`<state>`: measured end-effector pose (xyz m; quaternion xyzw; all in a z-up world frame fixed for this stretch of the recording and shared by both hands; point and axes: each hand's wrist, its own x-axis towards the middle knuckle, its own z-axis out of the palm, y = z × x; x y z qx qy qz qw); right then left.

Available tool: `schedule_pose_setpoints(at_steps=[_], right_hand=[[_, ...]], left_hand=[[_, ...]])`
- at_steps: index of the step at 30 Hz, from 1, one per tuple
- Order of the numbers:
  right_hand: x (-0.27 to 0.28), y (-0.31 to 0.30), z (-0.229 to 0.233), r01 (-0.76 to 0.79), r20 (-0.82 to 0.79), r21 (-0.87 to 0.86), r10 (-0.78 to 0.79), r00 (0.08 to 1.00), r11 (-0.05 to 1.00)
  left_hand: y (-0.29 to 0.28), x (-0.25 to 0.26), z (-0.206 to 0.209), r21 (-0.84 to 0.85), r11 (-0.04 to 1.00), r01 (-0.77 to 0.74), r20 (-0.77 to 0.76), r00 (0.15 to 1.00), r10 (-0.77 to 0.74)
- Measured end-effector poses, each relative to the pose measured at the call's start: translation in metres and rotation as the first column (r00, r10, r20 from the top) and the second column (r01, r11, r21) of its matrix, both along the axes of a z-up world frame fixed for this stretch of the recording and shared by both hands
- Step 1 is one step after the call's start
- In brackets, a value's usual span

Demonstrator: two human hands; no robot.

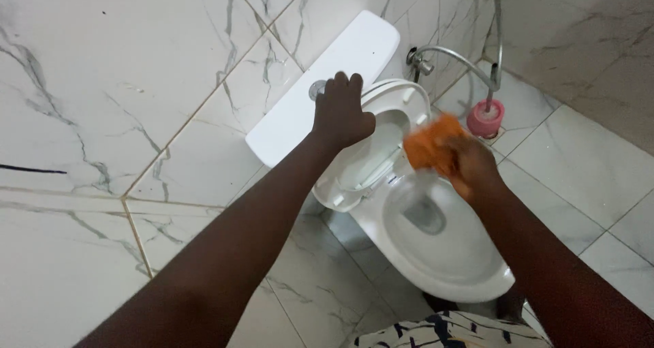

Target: Cleaning the exterior and seat of a toilet using a cloth and bidet sprayer.

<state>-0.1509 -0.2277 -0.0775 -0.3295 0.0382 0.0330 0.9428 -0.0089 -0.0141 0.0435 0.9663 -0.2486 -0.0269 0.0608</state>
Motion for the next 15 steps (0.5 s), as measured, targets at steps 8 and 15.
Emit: schedule_pose_setpoints(at_steps=[8,15], right_hand=[[0.076,0.085,0.032,0.466,0.309,-0.724,-0.364,0.878,0.509],[0.080,0.111,0.016,0.521,0.526,-0.849,-0.230,0.819,-0.084]], left_hand=[[0.014,0.005,-0.010,-0.201,0.952,0.232,0.195,0.962,-0.193],[0.016,0.005,-0.008,-0.335,0.898,0.285,0.189,0.954,-0.233]])
